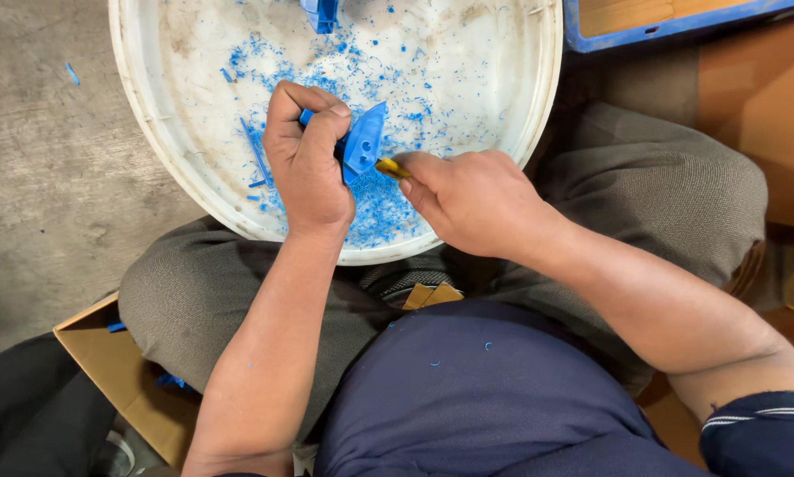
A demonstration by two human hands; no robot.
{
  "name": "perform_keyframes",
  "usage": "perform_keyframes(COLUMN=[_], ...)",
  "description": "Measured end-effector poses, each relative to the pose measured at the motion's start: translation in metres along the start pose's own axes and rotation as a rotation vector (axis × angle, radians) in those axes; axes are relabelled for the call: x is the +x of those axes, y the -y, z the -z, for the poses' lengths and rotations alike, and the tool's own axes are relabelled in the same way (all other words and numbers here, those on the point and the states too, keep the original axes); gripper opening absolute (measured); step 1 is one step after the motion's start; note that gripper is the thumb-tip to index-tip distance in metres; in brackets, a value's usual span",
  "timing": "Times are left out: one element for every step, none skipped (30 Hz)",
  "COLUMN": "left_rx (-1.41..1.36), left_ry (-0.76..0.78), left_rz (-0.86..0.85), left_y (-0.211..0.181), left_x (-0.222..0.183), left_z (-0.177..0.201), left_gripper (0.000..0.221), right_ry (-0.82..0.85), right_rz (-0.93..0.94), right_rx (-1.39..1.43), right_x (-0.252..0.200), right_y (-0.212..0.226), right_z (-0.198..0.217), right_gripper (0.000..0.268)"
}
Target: The person removes excess plastic from blue parts using a yellow cutter while holding the parts over a white lid.
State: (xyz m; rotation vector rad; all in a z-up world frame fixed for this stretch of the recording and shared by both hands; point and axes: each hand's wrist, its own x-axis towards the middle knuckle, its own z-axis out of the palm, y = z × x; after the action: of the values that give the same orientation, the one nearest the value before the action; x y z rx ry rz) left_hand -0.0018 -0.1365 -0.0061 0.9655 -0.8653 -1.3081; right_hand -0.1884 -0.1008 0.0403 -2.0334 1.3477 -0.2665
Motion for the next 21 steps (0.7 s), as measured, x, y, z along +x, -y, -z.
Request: perform_keyframes(left_rx=[-0.018, -0.034, -0.051, -0.067, -0.083, -0.102, -0.101, -0.102, -0.103, -0.111, -0.119, -0.123, -0.143, -0.161, -0.179, -0.176, -0.173, -0.174, -0.163, -0.153, -0.142], left_ry=[0.001, 0.001, 0.001, -0.005, -0.010, -0.014, -0.008, -0.003, 0.003, -0.007, -0.018, -0.029, -0.021, -0.011, 0.000, 0.015, 0.029, 0.047, 0.059, 0.069, 0.079], left_rz=[0.000, 0.000, 0.000, 0.008, 0.017, 0.024, 0.020, 0.019, 0.017, 0.015, 0.013, 0.013, 0.013, 0.015, 0.017, 0.021, 0.025, 0.030, 0.027, 0.022, 0.018], left_y=[0.001, 0.001, 0.002, 0.002, 0.003, 0.004, 0.004, 0.004, 0.005, 0.006, 0.007, 0.007, 0.007, 0.008, 0.009, 0.010, 0.011, 0.012, 0.013, 0.014, 0.015], left_x=[0.000, -0.001, -0.002, -0.002, -0.002, -0.001, -0.001, 0.000, 0.000, 0.001, 0.002, 0.003, 0.003, 0.003, 0.002, 0.002, 0.001, 0.001, 0.001, 0.000, -0.001], left_z=[0.001, 0.001, 0.002, 0.002, 0.001, 0.001, 0.001, 0.001, 0.000, -0.001, -0.003, -0.002, -0.002, -0.003, -0.004, -0.004, -0.005, -0.005, -0.006, -0.007, -0.008], left_gripper=[0.009, 0.009, 0.009, 0.009, 0.009, 0.009, 0.009, 0.008, 0.008, 0.008, 0.008, 0.008, 0.008, 0.007, 0.007, 0.008, 0.009, 0.011, 0.010, 0.010, 0.009], right_ry=[0.029, 0.059, 0.147, 0.236, 0.325, 0.338, 0.351, 0.365, 0.341, 0.316, 0.291, 0.215, 0.140, 0.062, 0.042, 0.020, -0.002, -0.007, -0.013, -0.016, -0.009], right_rz=[0.010, 0.022, -0.011, -0.045, -0.080, -0.104, -0.128, -0.155, -0.130, -0.101, -0.072, -0.025, 0.021, 0.066, 0.072, 0.073, 0.074, 0.073, 0.073, 0.074, 0.071], right_rx=[0.112, 0.224, 0.299, 0.376, 0.451, 0.502, 0.552, 0.602, 0.606, 0.612, 0.617, 0.498, 0.378, 0.260, 0.222, 0.185, 0.148, 0.150, 0.153, 0.154, 0.164], right_x=[0.002, 0.004, 0.006, 0.009, 0.011, 0.011, 0.010, 0.009, 0.008, 0.007, 0.006, 0.004, 0.003, 0.001, 0.000, -0.001, -0.003, -0.004, -0.005, -0.007, -0.008], right_y=[-0.003, -0.005, -0.008, -0.012, -0.014, -0.015, -0.015, -0.016, -0.017, -0.019, -0.020, -0.020, -0.021, -0.021, -0.021, -0.020, -0.020, -0.020, -0.020, -0.021, -0.022], right_z=[0.000, -0.001, -0.002, -0.002, -0.002, -0.004, -0.005, -0.005, -0.004, -0.001, 0.002, 0.005, 0.007, 0.010, 0.011, 0.010, 0.008, 0.007, 0.006, 0.004, 0.004], right_gripper=[0.025, 0.026, 0.027, 0.028, 0.030, 0.030, 0.031, 0.032, 0.031, 0.031, 0.031, 0.031, 0.031, 0.031, 0.031, 0.030, 0.030, 0.030, 0.029, 0.029, 0.029])
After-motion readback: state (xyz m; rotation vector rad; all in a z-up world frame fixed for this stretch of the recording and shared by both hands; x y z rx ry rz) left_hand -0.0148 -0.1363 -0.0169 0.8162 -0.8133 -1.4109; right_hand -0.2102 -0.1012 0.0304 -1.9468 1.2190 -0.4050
